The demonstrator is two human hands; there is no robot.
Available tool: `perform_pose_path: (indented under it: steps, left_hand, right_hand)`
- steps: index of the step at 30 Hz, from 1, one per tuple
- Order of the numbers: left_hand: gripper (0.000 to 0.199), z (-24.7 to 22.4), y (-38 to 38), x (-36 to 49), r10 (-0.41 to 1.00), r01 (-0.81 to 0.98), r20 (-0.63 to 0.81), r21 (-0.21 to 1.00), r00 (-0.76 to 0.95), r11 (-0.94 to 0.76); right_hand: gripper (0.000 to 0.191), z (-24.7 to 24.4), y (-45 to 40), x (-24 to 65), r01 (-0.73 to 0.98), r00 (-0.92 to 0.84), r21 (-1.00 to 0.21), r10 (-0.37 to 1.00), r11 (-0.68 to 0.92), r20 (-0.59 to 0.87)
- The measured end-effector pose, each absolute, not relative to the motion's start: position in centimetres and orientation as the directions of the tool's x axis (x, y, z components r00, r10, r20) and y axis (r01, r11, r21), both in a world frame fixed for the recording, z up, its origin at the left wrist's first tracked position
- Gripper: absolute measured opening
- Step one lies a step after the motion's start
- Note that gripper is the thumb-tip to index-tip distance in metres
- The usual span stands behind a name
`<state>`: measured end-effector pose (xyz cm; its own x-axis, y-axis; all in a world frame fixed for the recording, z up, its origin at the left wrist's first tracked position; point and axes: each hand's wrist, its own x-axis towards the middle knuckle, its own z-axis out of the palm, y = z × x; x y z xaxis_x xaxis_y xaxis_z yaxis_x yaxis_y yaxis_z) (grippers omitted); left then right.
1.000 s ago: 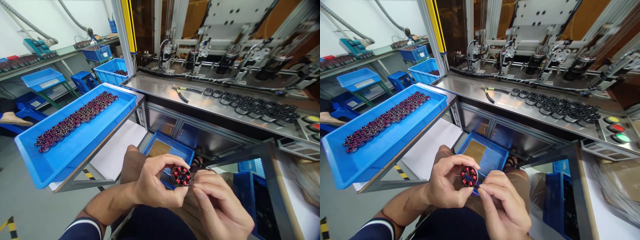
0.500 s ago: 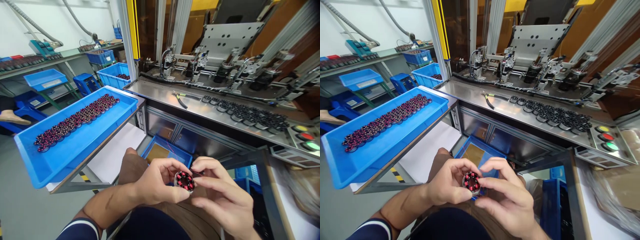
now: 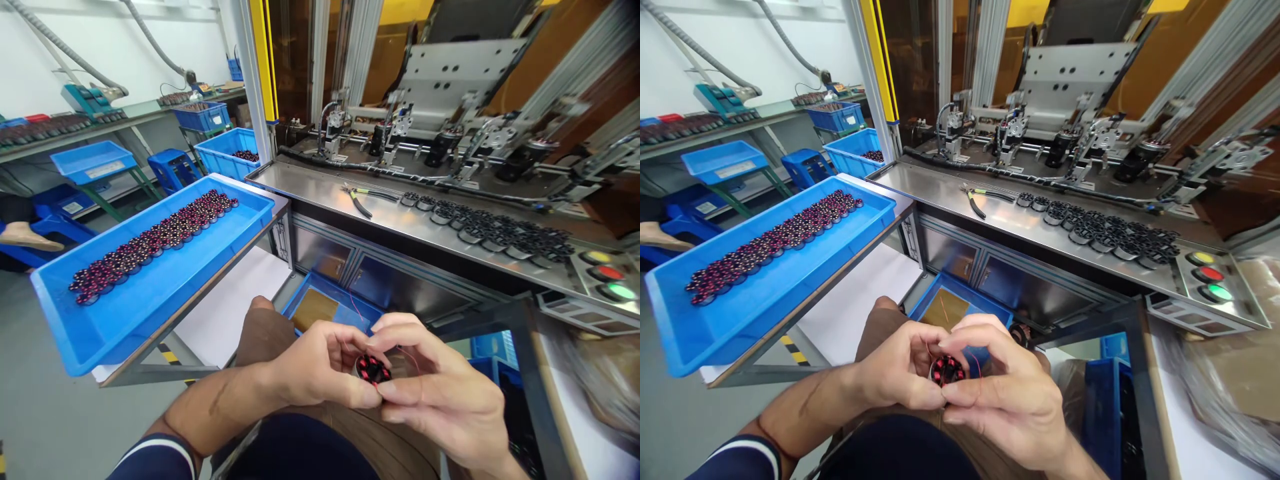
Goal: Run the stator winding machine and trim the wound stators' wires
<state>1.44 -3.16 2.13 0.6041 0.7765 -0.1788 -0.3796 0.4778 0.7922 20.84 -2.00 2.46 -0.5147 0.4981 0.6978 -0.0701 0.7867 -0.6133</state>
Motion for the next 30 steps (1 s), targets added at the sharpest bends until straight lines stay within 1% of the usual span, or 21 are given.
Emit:
perform_pose_path:
  steps: [3, 6, 8, 9, 11, 13, 15, 17, 19, 21, 23, 24, 26, 28, 30]
  left_hand:
    - [0.04, 2.0, -3.0, 1.4, 0.785, -0.383, -0.192, 0.79, 0.589, 0.48]
    - [0.043, 2.1, -3.1, 1.5, 0.811, -0.414, -0.145, 0.801, 0.567, 0.432]
    - [0.043, 2.0, -3.2, 1.8, 0.853, -0.457, -0.038, 0.831, 0.52, 0.316]
    - [0.044, 1.9, -3.3, 2.0, 0.88, -0.481, 0.045, 0.851, 0.472, 0.214]
    - [0.047, 1.6, -3.5, 2.3, 0.906, -0.506, 0.247, 0.862, 0.344, -0.042]
    - [0.051, 1.4, -3.7, 2.7, 0.881, -0.477, 0.409, 0.84, 0.24, -0.26]
    - [0.052, 1.3, -3.8, 2.8, 0.851, -0.425, 0.496, 0.817, 0.172, -0.39]
    - [0.05, 1.3, -4.0, 2.8, 0.848, -0.374, 0.512, 0.819, 0.135, -0.434]
    - [0.05, 1.4, -4.3, 2.9, 0.864, -0.357, 0.491, 0.831, 0.11, -0.427]
    - [0.051, 1.3, -4.5, 3.0, 0.888, -0.376, 0.45, 0.843, 0.097, -0.386]
    - [0.051, 1.2, -4.6, 3.0, 0.916, -0.414, 0.389, 0.852, 0.094, -0.32]
    - [0.052, 1.1, -4.6, 3.0, 0.931, -0.432, 0.347, 0.861, 0.113, -0.268]
    - [0.057, 1.0, -4.4, 2.7, 0.951, -0.433, 0.237, 0.892, 0.198, -0.132]
    - [0.062, 1.0, -4.0, 2.1, 0.936, -0.389, 0.125, 0.921, 0.328, 0.013]
    - [0.055, 0.9, -3.5, 1.6, 0.876, -0.361, 0.049, 0.921, 0.479, 0.145]
  right_hand:
    - [0.017, 2.4, -2.8, 20.9, 0.074, -0.41, -0.533, 0.513, 0.843, 0.754]
    - [0.017, 2.3, -3.8, 20.8, 0.274, -0.324, -0.406, 0.481, 0.872, 0.815]
    - [0.016, 2.0, -4.5, 20.5, 0.368, -0.275, -0.323, 0.434, 0.872, 0.858]
    - [0.017, 1.8, -4.8, 20.2, 0.408, -0.236, -0.3, 0.417, 0.862, 0.878]
    - [0.017, 1.3, -5.4, 19.6, 0.464, -0.145, -0.295, 0.4, 0.835, 0.905]
    - [0.018, 0.8, -5.8, 18.9, 0.49, -0.063, -0.323, 0.403, 0.809, 0.913]
    - [0.023, 0.4, -6.2, 18.2, 0.486, 0.01, -0.377, 0.427, 0.788, 0.904]
    - [0.027, 0.2, -6.5, 17.5, 0.456, 0.064, -0.454, 0.48, 0.766, 0.875]
    - [0.029, 0.0, -6.7, 16.8, 0.407, 0.112, -0.545, 0.553, 0.733, 0.826]
    - [0.025, -0.2, -6.7, 16.3, 0.335, 0.185, -0.639, 0.617, 0.692, 0.765]
    - [0.02, -0.5, -6.4, 15.9, 0.264, 0.245, -0.696, 0.652, 0.668, 0.718]
    - [0.019, -0.6, -6.2, 15.9, 0.245, 0.251, -0.705, 0.659, 0.665, 0.709]
    - [0.018, -0.9, -5.8, 16.2, 0.25, 0.217, -0.696, 0.662, 0.673, 0.718]
    - [0.019, -1.1, -5.4, 16.8, 0.274, 0.161, -0.681, 0.666, 0.679, 0.728]
    - [0.019, -1.0, -5.2, 17.4, 0.294, 0.119, -0.671, 0.67, 0.681, 0.732]
